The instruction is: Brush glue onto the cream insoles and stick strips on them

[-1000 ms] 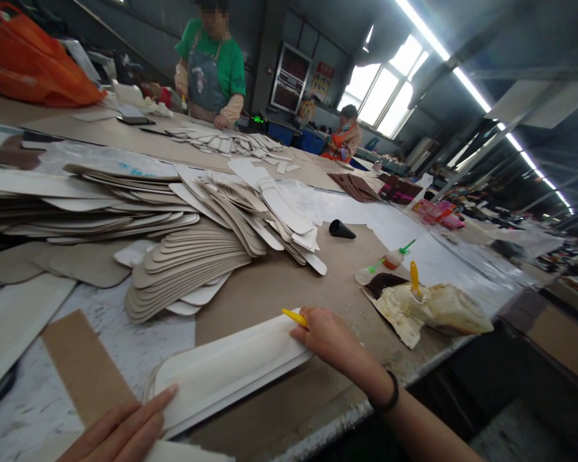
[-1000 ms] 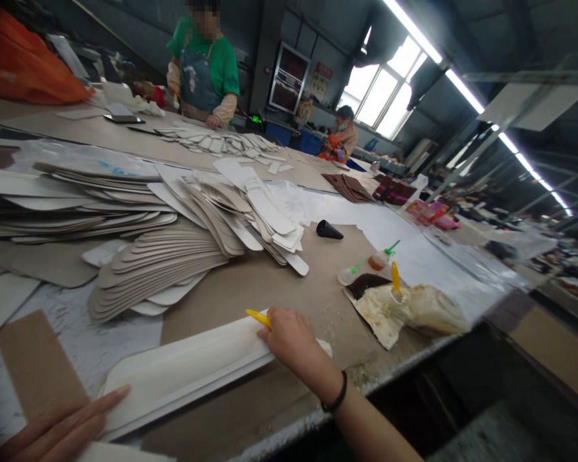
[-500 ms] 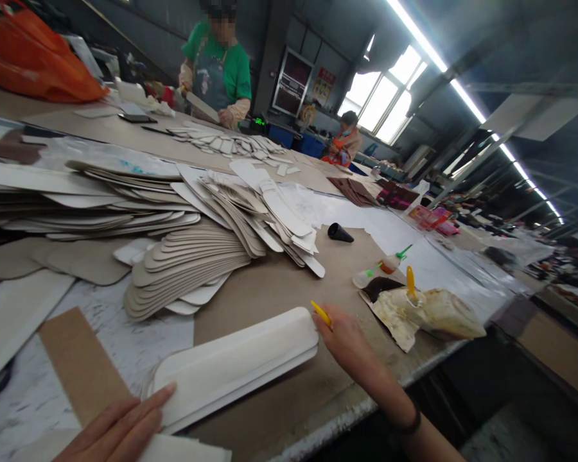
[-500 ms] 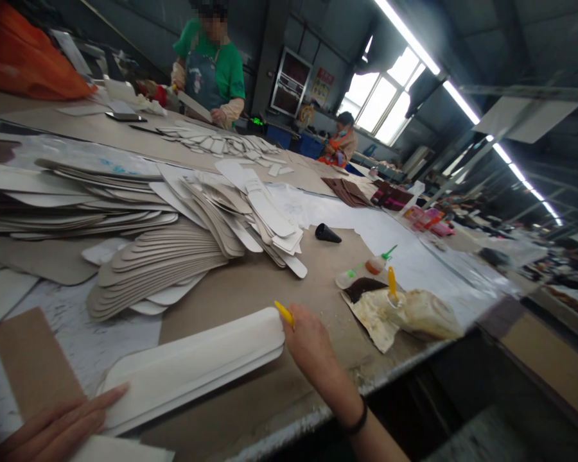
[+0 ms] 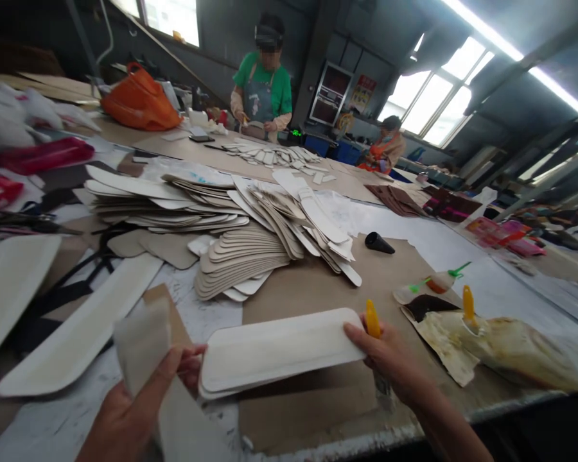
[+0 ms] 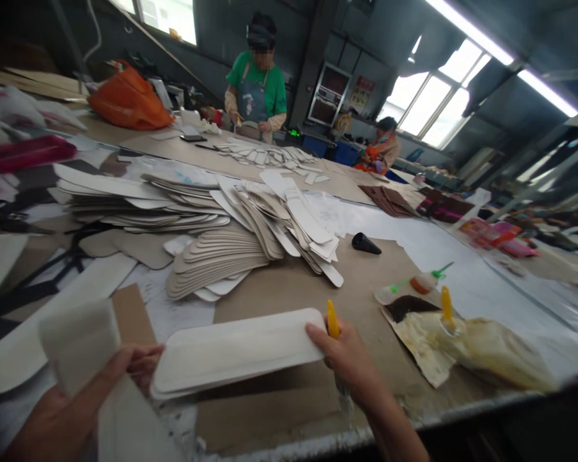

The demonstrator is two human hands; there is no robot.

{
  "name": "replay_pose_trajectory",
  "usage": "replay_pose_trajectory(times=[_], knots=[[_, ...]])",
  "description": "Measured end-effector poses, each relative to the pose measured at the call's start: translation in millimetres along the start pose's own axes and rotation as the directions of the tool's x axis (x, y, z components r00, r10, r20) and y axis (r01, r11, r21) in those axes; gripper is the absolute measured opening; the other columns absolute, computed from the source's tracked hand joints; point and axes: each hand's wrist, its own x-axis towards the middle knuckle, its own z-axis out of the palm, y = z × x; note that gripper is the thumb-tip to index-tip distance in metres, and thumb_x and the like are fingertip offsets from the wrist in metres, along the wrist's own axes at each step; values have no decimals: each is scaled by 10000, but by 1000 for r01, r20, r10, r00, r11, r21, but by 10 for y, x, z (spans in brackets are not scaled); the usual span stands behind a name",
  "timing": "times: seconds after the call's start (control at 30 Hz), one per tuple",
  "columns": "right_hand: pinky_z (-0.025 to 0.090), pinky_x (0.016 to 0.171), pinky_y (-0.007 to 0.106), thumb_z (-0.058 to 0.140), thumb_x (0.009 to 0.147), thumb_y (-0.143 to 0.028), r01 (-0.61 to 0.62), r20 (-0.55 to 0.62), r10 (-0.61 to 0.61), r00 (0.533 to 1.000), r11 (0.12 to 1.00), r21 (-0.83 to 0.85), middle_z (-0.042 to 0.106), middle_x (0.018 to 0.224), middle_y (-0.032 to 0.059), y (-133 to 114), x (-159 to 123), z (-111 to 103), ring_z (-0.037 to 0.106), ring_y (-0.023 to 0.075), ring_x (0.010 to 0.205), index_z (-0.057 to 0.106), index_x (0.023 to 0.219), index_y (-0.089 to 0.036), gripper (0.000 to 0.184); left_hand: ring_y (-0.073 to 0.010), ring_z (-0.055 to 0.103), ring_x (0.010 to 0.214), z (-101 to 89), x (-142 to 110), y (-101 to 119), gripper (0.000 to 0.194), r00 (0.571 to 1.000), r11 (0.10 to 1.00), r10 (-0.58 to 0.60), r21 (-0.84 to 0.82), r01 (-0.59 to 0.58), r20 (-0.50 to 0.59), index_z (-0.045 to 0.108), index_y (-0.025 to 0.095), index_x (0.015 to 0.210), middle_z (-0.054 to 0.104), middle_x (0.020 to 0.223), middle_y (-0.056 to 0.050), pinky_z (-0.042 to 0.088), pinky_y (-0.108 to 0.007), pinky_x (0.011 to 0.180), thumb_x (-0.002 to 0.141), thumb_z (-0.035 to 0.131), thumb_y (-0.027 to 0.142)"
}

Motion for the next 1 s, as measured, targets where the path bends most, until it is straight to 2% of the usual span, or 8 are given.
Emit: replay_pose_trajectory(times=[0.07,0.17,0.3,0.37,0.53,0.67,0.87,1.0], knots=[[269,434,192,571,710,-595,-33,-23,34,999,998,45,319,591,-66,-15,-56,8,317,85,503,420,710,-198,425,-184,610,643,6,5,37,426,997,994,-61,-95,55,-57,677,164,810,678,696,-39,520,-214,561,628,738,544],[291,445,184,575,708,-610,-47,-37,50,998,996,71,320,596,-69,-24,-100,33,334,84,510,411,726,-201,441,-116,542,563,18,-54,100,475,999,978,-31,-207,34,18,640,147,792,598,596,18,491,-162,539,584,780,550],[295,441,184,571,726,-595,-22,-6,23,1000,996,89,321,589,-67,-52,-142,105,332,84,504,415,720,-199,425,-263,663,703,59,-251,222,741,975,949,-190,-233,212,114,590,165,1045,695,725,-41,565,-311,596,431,885,457],[296,437,187,554,751,-579,1,10,-2,1000,996,88,336,593,-58,-69,-175,149,339,89,507,432,719,-197,402,-321,677,697,76,-326,270,777,968,950,-212,-202,237,135,553,157,1131,717,768,-81,569,-367,549,461,886,364],[304,430,208,510,782,-570,145,-38,-148,988,987,-65,397,577,-25,-66,-248,254,360,112,513,453,638,-197,404,-330,684,766,93,-366,285,542,979,966,-186,-169,197,81,528,148,1177,725,824,-111,578,-411,656,685,737,233],[316,453,217,525,768,-566,188,-103,-197,975,978,-90,420,573,-13,-23,-287,301,377,122,523,451,605,-202,406,-314,690,767,82,-373,256,543,982,967,-179,-176,186,54,498,179,1222,732,815,-82,584,-388,656,726,710,235],[298,433,167,632,716,-576,-42,55,25,998,944,327,391,593,-51,31,-363,298,352,78,497,537,799,-174,422,-350,692,770,12,-431,282,828,954,930,-251,-232,285,166,469,205,1279,742,873,-80,598,-400,615,546,850,265],[252,416,122,712,693,-529,-118,167,26,986,814,569,370,611,-71,67,-397,290,298,35,487,532,856,-157,444,-350,695,734,0,-442,245,718,900,836,-364,-343,430,241,545,171,1215,744,873,-93,600,-438,678,558,832,194]])
